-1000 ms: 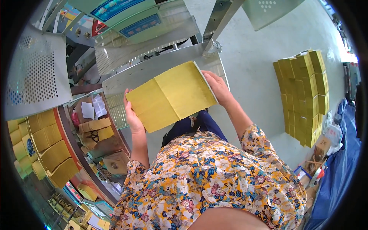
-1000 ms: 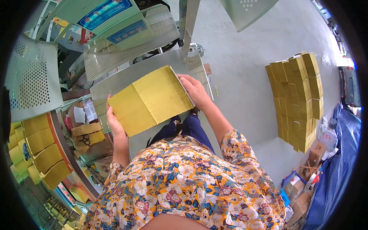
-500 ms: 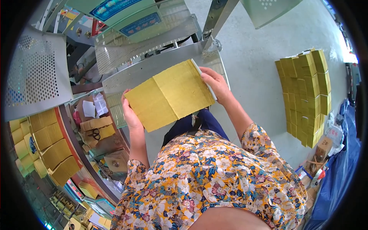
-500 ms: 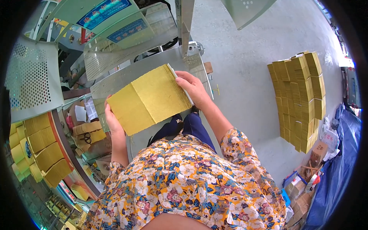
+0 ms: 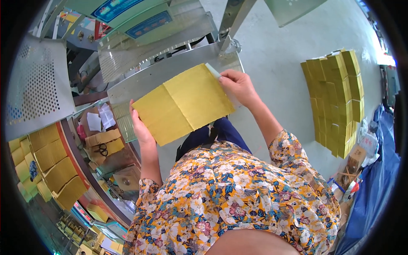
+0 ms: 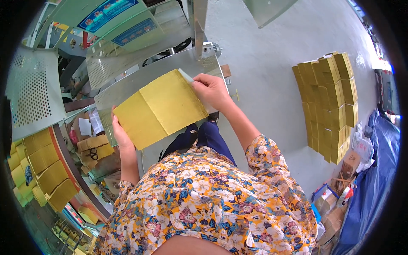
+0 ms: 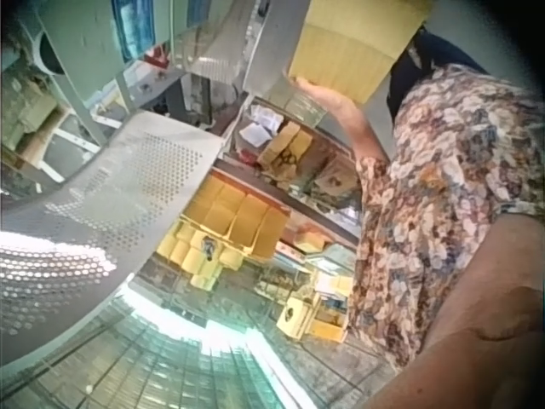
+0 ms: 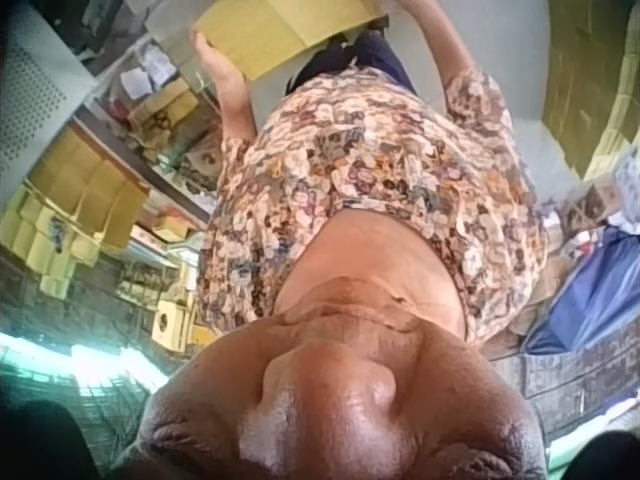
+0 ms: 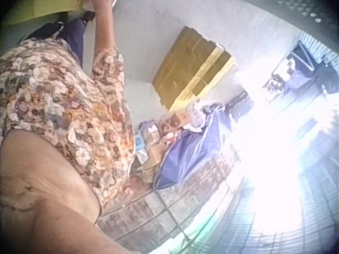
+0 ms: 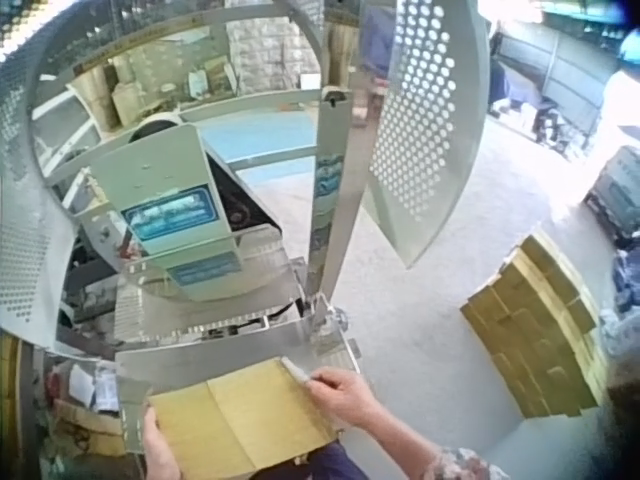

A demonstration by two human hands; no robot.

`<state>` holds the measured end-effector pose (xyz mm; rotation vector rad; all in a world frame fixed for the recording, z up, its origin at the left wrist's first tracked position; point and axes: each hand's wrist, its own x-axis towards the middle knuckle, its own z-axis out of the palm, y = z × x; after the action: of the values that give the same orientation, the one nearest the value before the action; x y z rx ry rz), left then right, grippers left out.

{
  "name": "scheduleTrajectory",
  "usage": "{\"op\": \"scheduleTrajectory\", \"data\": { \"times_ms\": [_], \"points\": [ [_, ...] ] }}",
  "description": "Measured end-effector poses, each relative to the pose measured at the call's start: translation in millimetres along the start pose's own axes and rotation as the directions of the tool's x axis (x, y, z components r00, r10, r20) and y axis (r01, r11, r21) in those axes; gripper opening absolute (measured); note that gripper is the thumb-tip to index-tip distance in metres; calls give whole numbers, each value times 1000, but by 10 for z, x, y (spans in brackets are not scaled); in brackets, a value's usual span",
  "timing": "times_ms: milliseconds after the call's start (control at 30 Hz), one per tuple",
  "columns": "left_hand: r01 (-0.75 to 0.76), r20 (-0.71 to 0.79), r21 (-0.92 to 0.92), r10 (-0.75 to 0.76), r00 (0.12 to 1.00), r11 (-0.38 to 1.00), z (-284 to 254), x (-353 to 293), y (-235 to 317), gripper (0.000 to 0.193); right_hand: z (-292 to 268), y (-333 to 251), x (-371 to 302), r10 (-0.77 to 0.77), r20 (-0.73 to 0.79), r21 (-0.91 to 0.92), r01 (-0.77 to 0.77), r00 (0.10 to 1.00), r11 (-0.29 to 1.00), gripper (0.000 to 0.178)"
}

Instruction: Weighing, counting, labeling, and banding stacks of yellow paper goods.

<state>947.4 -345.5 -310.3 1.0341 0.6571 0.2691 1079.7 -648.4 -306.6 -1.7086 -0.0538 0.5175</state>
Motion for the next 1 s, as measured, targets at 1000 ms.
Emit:
{"op": "scheduleTrajectory", "data": {
  "times_ms": [1000],
  "points": [
    [74,-92,-87,-82,992,993,-206,-15,-137,29,217,158,-117,-49,-181,109,69,982,992,18]
  ]
}}
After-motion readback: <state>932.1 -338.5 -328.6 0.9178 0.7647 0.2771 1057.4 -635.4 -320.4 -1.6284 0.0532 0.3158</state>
